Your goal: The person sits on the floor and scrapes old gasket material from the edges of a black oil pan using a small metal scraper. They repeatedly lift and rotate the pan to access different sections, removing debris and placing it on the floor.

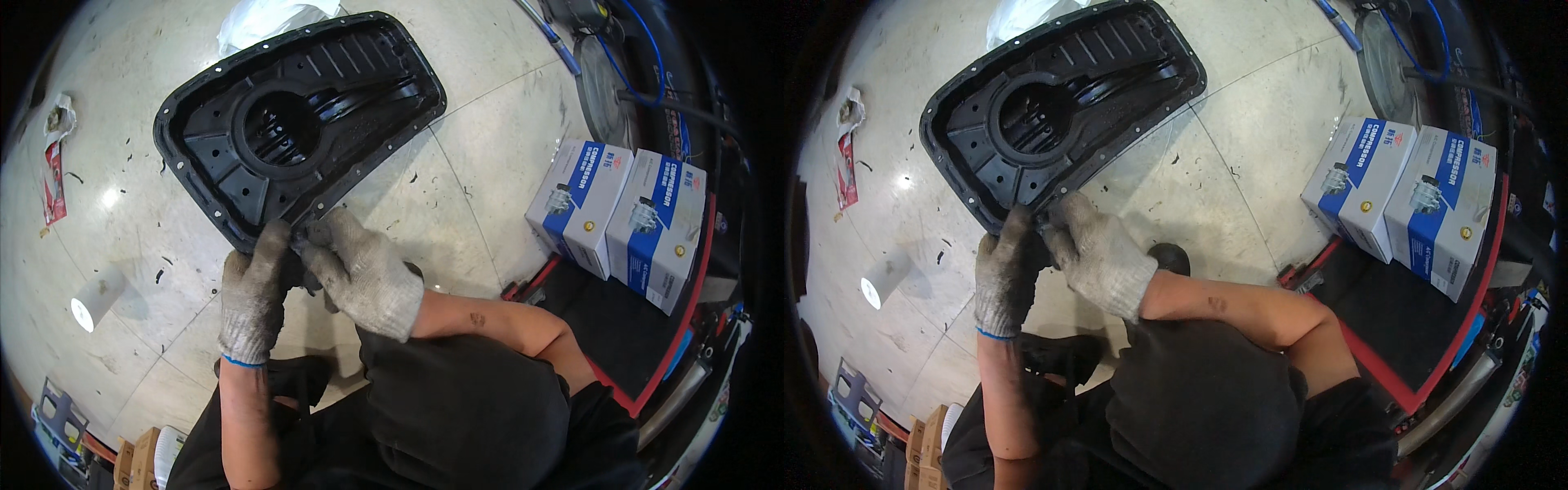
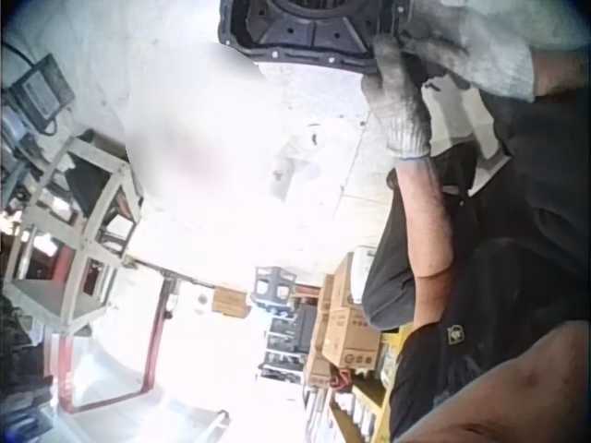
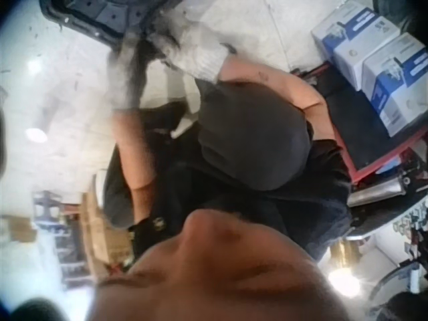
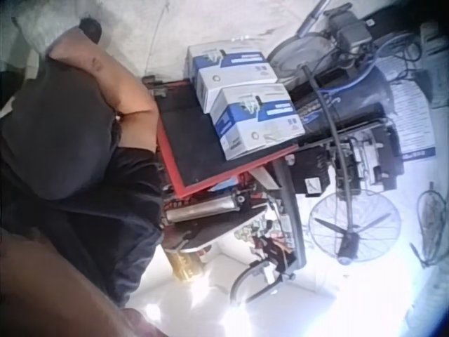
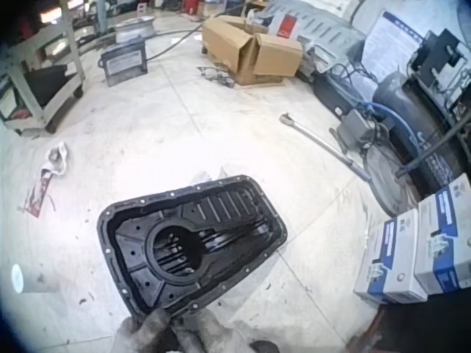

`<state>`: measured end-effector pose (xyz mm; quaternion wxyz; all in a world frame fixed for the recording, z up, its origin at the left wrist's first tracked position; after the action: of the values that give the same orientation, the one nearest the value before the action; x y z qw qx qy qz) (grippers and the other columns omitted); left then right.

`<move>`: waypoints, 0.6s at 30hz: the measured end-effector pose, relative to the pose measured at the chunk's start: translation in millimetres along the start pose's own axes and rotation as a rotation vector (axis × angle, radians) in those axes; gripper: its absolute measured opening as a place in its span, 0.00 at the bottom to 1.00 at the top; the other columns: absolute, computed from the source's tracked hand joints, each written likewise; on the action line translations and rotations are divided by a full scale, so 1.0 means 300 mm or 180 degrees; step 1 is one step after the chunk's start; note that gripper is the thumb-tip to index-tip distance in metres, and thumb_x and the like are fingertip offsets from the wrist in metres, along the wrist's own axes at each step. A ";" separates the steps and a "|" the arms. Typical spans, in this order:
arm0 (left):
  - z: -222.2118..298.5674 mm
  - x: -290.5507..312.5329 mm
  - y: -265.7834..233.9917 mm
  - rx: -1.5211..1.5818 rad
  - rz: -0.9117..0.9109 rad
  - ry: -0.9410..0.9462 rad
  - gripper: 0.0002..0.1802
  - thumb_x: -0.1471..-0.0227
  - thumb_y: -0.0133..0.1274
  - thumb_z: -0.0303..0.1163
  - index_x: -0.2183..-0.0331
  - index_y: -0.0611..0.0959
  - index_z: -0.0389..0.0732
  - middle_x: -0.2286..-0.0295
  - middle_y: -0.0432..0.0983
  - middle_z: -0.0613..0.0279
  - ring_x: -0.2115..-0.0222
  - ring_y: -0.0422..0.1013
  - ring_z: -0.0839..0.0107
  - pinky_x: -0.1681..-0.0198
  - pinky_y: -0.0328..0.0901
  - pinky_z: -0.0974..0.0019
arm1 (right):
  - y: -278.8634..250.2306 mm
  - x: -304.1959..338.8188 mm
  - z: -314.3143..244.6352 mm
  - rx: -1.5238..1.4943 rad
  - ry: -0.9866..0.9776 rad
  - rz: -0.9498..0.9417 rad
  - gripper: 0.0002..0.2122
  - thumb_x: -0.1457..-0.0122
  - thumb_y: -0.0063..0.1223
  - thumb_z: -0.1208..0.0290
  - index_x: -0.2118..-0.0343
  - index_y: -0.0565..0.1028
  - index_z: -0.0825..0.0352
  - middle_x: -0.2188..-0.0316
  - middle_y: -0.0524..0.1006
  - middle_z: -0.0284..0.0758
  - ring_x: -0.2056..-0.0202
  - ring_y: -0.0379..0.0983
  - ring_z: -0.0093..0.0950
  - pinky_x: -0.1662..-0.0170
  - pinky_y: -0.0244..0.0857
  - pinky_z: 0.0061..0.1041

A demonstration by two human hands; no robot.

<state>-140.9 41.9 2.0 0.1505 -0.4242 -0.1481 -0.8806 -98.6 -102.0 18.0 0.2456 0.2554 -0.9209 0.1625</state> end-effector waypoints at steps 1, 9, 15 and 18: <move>-0.002 -0.006 0.002 -0.0044 0.0054 0.0042 0.26 0.36 0.60 0.50 0.64 0.84 0.31 0.75 0.80 0.59 0.77 0.74 0.70 0.74 0.66 0.67 | 0.007 0.005 0.005 -0.0070 0.0151 -0.0013 0.09 0.27 0.51 0.73 0.51 0.69 0.72 0.70 0.81 0.43 0.75 0.80 0.24 0.72 0.73 0.26; -0.026 -0.019 -0.026 -0.0374 0.0130 0.0074 0.25 0.38 0.62 0.50 0.67 0.83 0.33 0.77 0.77 0.62 0.78 0.71 0.73 0.76 0.62 0.68 | 0.052 0.028 0.038 -0.1047 0.0049 0.0020 0.09 0.27 0.50 0.72 0.52 0.65 0.71 0.72 0.77 0.34 0.77 0.72 0.18 0.75 0.68 0.23; -0.013 0.044 -0.068 -0.0562 0.0139 0.0248 0.27 0.35 0.58 0.51 0.64 0.85 0.31 0.76 0.79 0.62 0.76 0.72 0.75 0.73 0.64 0.69 | 0.050 0.040 0.006 -0.0521 -0.0949 -0.0145 0.10 0.27 0.52 0.70 0.50 0.69 0.70 0.70 0.81 0.39 0.70 0.81 0.30 0.68 0.74 0.30; -0.065 0.103 -0.140 -0.0796 -0.0174 0.0530 0.24 0.33 0.57 0.46 0.63 0.84 0.29 0.74 0.82 0.58 0.74 0.75 0.75 0.69 0.69 0.70 | 0.045 0.025 -0.024 0.0507 -0.0755 -0.1156 0.11 0.28 0.52 0.68 0.49 0.71 0.68 0.69 0.82 0.44 0.66 0.84 0.42 0.65 0.76 0.40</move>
<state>-189.4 68.2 9.2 0.0841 -0.3609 -0.0358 -0.9281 -109.0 -90.7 25.8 0.1399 0.4528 -0.8665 0.1567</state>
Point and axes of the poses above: each hand's wrist, its own x-axis away from the middle knuckle, its own y-axis out of the palm, z = x × y, the point moved 6 cm from there along -x, towards the middle knuckle
